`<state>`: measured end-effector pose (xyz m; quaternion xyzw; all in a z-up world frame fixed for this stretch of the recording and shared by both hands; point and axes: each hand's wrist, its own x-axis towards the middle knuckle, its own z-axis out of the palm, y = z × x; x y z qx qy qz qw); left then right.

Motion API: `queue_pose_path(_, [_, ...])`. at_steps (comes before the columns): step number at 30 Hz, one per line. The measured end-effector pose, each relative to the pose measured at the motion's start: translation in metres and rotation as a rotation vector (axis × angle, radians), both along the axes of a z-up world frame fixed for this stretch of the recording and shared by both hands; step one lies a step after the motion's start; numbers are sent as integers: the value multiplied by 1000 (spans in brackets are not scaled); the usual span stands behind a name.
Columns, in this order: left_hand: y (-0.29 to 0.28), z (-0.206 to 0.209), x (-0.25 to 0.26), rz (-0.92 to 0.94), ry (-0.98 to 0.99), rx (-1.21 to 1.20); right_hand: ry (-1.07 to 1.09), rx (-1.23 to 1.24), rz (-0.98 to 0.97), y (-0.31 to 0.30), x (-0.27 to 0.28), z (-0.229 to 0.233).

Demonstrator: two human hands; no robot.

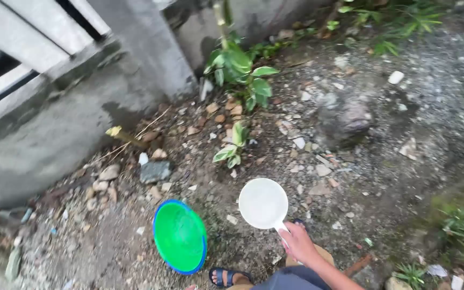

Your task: The person uses a plastic dipper to scoop water from a green bucket and water several plants in a garden area.

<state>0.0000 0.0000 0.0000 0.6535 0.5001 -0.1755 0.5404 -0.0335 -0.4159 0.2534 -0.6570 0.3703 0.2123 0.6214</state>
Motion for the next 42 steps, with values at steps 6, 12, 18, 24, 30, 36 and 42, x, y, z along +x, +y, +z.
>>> queue_pose_path(6, [-130, -18, -38, -165, 12, -187, -27, 53, -202, -128, -28, 45])
queue_pose_path(12, [-230, 2, -7, -393, 321, 26, -26, -6, -455, -224, -50, 46])
queue_pose_path(18, [-265, -16, 46, -295, -1, -45, -173, -84, -681, -318, -47, 50])
queue_pose_path(24, [-366, 4, 105, -499, 152, -14, -257, -50, -807, -425, -42, 45])
queue_pose_path(30, [-566, 51, 181, -1130, 4, -59, -290, -37, -956, -532, -39, 59])
queue_pose_path(36, [-752, 116, 251, -1209, -114, -162, -236, -96, -974, -651, -31, 70])
queue_pose_path(42, [-870, 50, 250, -1124, -176, -67, -315, -179, -882, -809, -35, 30])
